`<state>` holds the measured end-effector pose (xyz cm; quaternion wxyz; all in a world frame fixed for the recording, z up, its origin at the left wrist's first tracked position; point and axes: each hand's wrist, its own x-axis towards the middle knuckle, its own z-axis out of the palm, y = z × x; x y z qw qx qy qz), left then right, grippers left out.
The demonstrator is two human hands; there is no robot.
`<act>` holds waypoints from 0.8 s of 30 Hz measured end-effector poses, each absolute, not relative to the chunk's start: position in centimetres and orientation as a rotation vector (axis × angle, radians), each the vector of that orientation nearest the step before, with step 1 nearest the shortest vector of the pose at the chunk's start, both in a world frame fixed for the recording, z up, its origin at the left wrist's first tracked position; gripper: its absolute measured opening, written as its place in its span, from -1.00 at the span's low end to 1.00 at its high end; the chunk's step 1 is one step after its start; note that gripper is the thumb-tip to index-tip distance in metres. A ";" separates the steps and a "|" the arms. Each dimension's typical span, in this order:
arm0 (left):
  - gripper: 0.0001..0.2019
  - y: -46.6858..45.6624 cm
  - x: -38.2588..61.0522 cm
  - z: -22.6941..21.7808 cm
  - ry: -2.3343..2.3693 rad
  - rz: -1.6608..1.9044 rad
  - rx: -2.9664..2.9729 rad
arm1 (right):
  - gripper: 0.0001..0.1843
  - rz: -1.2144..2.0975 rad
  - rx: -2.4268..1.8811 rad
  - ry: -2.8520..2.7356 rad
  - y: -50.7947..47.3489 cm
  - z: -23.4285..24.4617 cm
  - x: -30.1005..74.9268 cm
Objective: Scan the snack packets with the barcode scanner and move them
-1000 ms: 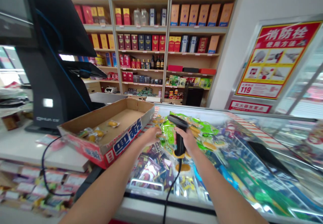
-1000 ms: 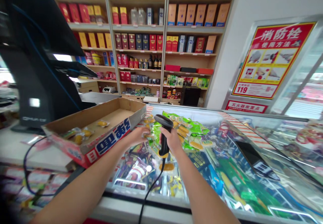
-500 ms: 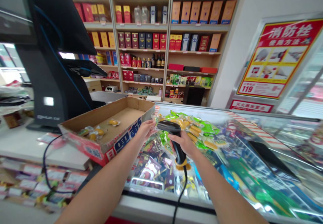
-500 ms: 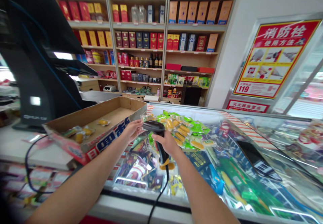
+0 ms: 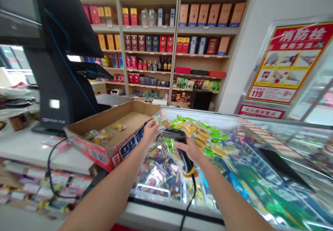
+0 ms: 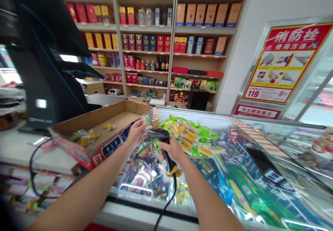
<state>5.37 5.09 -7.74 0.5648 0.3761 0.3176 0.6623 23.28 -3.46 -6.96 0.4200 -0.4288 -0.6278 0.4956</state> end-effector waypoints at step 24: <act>-0.67 4.8 5.3 -6.7 0.925 1.731 1.287 | -0.70 1.277 -1.001 -1.385 -2.7 -7.5 22.6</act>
